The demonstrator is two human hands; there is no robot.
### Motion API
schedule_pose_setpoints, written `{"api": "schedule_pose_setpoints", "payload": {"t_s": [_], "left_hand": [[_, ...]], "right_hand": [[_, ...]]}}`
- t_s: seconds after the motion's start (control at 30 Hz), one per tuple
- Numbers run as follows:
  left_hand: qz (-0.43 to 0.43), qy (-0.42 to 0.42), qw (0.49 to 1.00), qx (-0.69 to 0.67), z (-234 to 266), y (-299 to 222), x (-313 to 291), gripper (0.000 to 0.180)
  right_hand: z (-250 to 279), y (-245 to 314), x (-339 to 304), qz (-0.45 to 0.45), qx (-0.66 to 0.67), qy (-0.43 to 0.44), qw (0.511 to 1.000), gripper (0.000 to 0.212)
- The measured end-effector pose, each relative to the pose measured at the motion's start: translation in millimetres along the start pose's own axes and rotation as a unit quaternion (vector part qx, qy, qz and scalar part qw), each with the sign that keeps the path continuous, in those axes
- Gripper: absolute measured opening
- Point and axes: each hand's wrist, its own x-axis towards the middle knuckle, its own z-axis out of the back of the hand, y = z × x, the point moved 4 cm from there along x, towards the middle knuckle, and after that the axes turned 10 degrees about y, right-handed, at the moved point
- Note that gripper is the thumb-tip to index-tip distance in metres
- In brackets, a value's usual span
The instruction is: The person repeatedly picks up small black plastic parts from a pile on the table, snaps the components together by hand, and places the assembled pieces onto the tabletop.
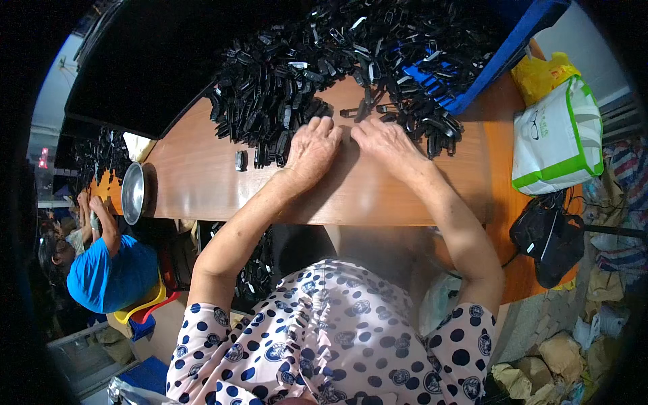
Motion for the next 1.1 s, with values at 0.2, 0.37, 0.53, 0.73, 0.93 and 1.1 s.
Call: {"api": "schedule_pose_setpoints", "payload": {"t_s": [0.2,0.37,0.53,0.73,0.93,1.1], "left_hand": [[-0.005,-0.026,0.999,-0.046,-5,-4,-20,0.011],[0.037,-0.049,0.981,-0.184,-15,0,-44,0.012],[0.053,-0.094,0.939,-0.327,6,-7,-68,0.02],[0.075,-0.145,0.791,-0.589,10,-26,-117,0.026],[0.043,-0.175,0.818,-0.546,31,-32,-139,0.026],[0.023,-0.213,0.826,-0.521,38,-27,-147,0.025]], "right_hand": [[5,9,-42,-0.151,0.386,-0.163,0.895,0.024],[-4,27,-62,-0.091,0.304,-0.162,0.934,0.015],[-30,34,-68,-0.179,0.726,-0.191,0.636,0.009],[17,100,-68,-0.04,0.87,-0.233,0.433,0.017],[35,127,-63,-0.013,0.874,-0.218,0.435,0.016],[34,133,-58,-0.019,0.858,-0.19,0.478,0.017]]}}
